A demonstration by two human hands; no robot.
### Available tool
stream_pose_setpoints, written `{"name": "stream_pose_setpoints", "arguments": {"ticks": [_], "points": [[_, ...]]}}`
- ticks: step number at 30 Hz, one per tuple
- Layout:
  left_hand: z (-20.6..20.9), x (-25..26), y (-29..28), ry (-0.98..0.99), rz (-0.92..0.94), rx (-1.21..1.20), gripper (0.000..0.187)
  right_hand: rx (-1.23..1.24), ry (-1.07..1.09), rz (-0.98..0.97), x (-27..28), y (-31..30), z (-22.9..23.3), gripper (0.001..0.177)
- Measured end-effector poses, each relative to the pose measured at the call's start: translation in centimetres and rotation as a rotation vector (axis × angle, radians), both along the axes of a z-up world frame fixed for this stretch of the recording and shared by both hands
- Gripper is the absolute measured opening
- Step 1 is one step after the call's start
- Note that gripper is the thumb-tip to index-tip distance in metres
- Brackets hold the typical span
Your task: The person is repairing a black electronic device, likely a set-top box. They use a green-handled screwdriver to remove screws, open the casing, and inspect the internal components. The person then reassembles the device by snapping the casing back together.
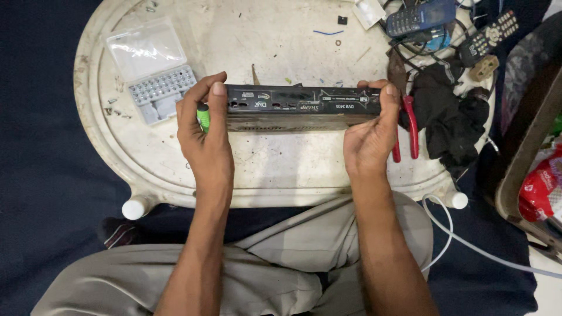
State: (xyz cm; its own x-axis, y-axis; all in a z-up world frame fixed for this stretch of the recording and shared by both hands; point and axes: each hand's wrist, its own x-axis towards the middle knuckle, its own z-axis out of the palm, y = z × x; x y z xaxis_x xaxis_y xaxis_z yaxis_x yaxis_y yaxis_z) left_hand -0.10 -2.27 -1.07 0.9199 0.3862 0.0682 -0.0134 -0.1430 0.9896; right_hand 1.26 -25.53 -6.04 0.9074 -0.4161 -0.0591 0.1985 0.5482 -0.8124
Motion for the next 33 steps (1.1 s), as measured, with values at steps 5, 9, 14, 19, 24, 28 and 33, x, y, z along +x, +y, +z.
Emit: {"name": "stream_pose_setpoints", "arguments": {"ticks": [5,9,14,19,24,28,33], "points": [[-0.4,-0.2,0.6,-0.014,-0.054,0.047,0.024,-0.016,0.021,0.007,-0.4,0.1,-0.2,0.023],[-0.5,0.3,0.1,-0.020,-0.015,0.031,0.018,-0.107,-0.016,-0.038,0.1,0.5,0.0,0.023],[-0.1,-0.1,-0.4,-0.018,0.015,0.019,0.019,-0.226,-0.039,-0.080,0.2,1.0,-0.1,0.023],[0.3,-0.4,-0.3,-0.033,-0.026,0.062,0.040,-0.208,-0.017,-0.083,0.3,1.1,0.1,0.023],[-0.1,-0.2,-0.1,-0.057,-0.047,0.116,0.046,-0.150,0.010,-0.059,0.2,0.8,0.2,0.027],[-0.4,0.0,-0.1,-0.027,-0.042,0.095,0.045,-0.038,0.050,-0.008,0.3,0.3,0.3,0.029],[-0.6,-0.2,-0.2,-0.030,-0.059,0.101,0.043,0.028,0.048,0.035,0.0,-0.1,0.3,0.029]]}}
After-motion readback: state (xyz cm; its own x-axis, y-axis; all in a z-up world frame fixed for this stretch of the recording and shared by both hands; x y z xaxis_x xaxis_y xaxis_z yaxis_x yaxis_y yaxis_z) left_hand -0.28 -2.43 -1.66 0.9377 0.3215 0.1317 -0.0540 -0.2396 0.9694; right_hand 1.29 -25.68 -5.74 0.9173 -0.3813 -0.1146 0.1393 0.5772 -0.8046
